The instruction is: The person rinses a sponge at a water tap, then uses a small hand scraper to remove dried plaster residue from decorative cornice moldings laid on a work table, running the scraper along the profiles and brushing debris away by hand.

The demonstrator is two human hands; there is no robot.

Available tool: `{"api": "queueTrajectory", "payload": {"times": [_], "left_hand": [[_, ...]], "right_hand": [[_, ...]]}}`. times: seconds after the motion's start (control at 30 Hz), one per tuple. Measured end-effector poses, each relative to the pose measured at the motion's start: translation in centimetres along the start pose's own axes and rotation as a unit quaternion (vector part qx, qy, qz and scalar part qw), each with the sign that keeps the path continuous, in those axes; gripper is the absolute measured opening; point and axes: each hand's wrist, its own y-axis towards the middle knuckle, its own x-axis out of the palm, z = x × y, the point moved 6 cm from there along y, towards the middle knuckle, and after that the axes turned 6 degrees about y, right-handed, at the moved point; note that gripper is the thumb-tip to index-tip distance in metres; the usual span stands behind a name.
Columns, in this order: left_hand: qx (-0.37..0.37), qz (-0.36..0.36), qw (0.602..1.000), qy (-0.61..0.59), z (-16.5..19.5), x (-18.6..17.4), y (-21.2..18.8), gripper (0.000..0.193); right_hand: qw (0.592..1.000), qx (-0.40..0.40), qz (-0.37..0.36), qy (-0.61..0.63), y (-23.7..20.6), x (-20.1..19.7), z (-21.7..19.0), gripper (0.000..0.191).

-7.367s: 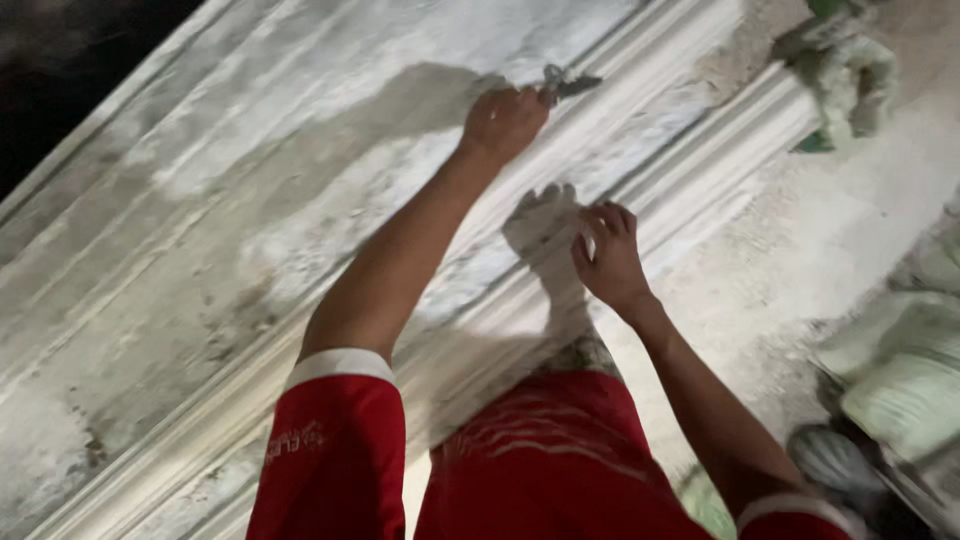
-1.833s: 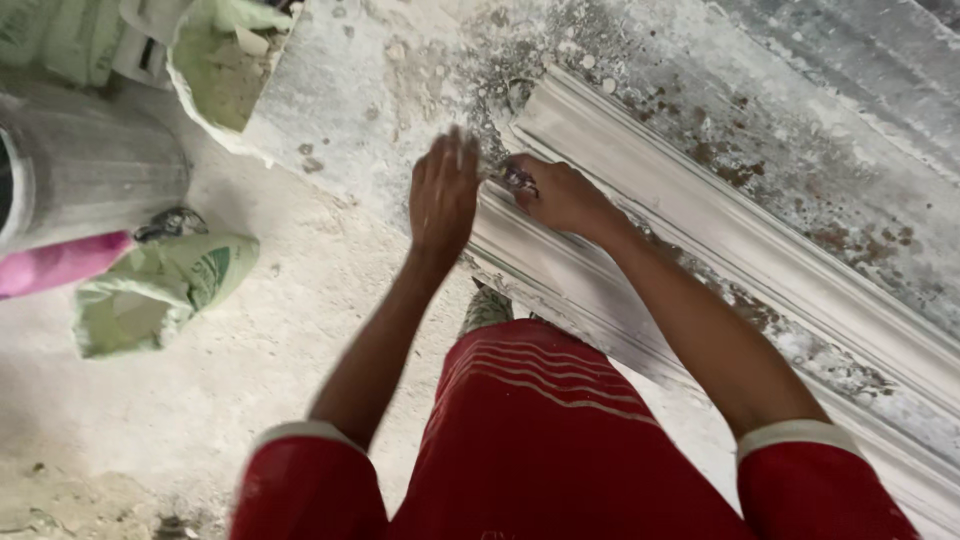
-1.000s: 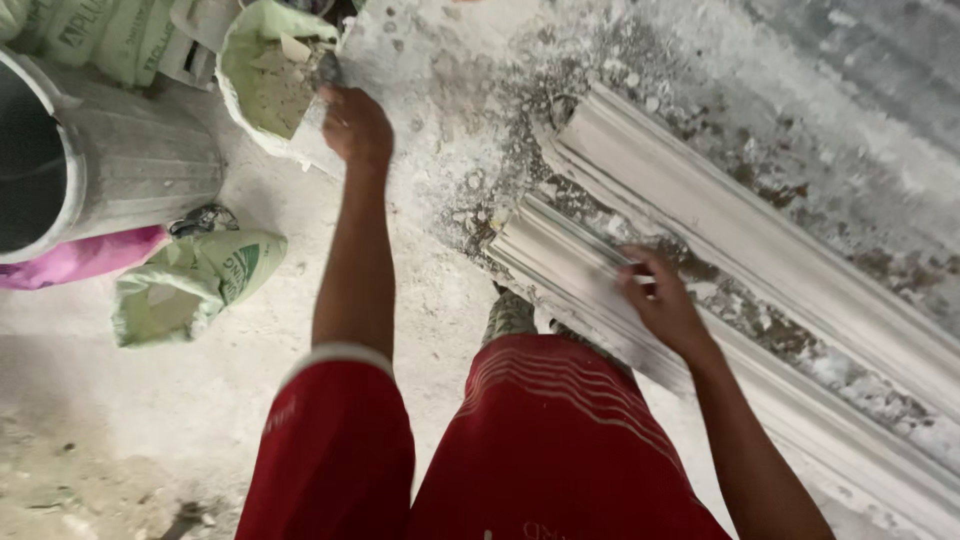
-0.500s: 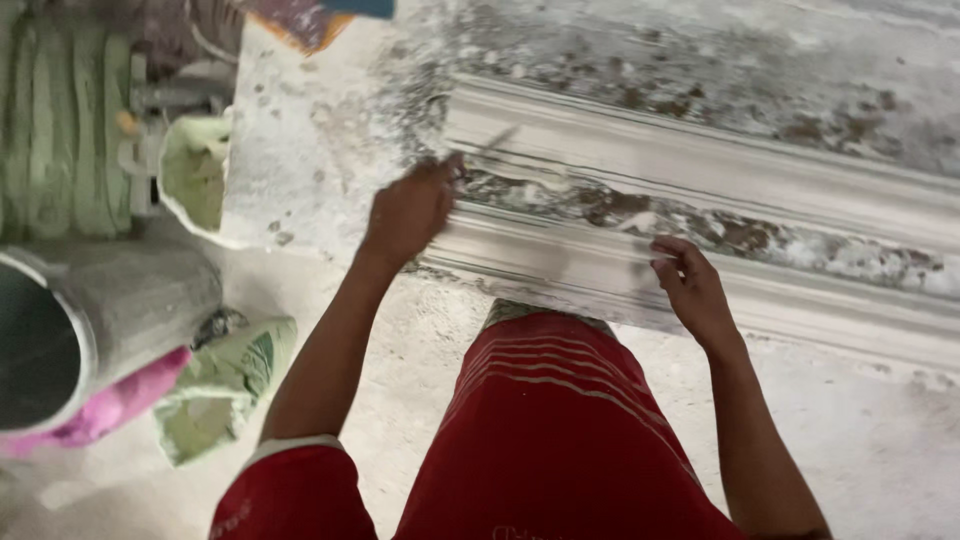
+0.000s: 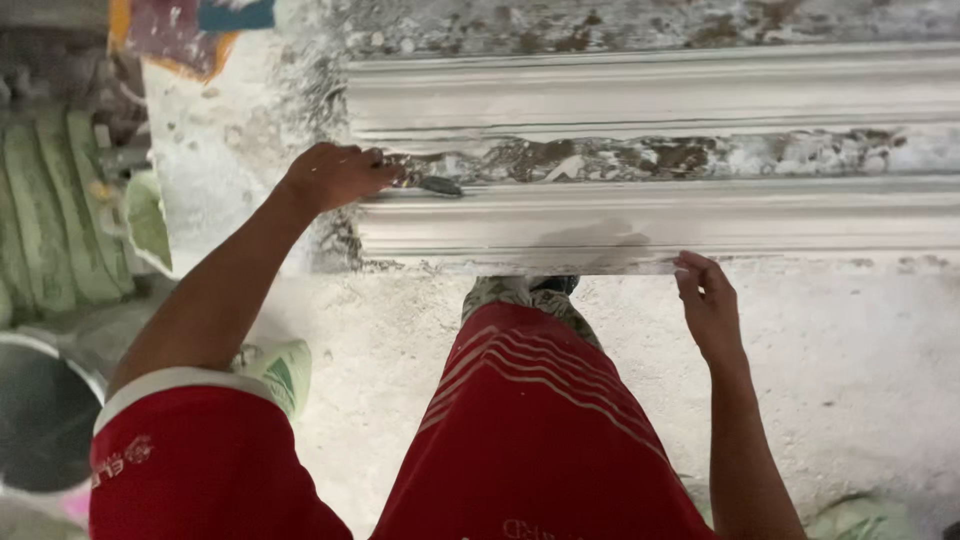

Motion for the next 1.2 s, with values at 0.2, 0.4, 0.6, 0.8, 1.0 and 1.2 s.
{"api": "queueTrajectory", "payload": {"times": [0.2, 0.4, 0.6, 0.8, 1.0, 1.2], "left_hand": [[0.103, 0.006, 0.994, -0.045, 5.0, -5.1, 10.6, 0.044], [0.188, 0.176, 0.963, -0.083, 14.7, -13.6, 22.3, 0.041], [0.225, 0.265, 0.932, -0.106, 23.2, -22.3, 29.9, 0.031], [0.243, 0.316, 0.913, -0.093, 29.8, -30.1, 37.8, 0.028], [0.229, 0.271, 0.934, -0.031, 39.1, -38.7, 47.0, 0.026], [0.249, 0.394, 0.883, -0.062, 47.8, -48.5, 54.6, 0.030]], "right_hand": [[0.991, 0.046, 0.073, 0.098, -1.6, -0.9, 1.4, 0.034], [0.983, 0.036, 0.138, 0.117, -3.1, -2.2, 2.5, 0.032], [0.966, 0.061, 0.211, 0.137, -5.7, -5.2, 4.7, 0.032], [0.942, 0.099, 0.258, 0.192, -5.2, -11.4, 9.2, 0.035], [0.935, 0.079, 0.265, 0.222, -1.9, -22.4, 16.2, 0.033], [0.945, 0.045, 0.270, 0.179, 0.5, -36.8, 21.5, 0.031]]}}
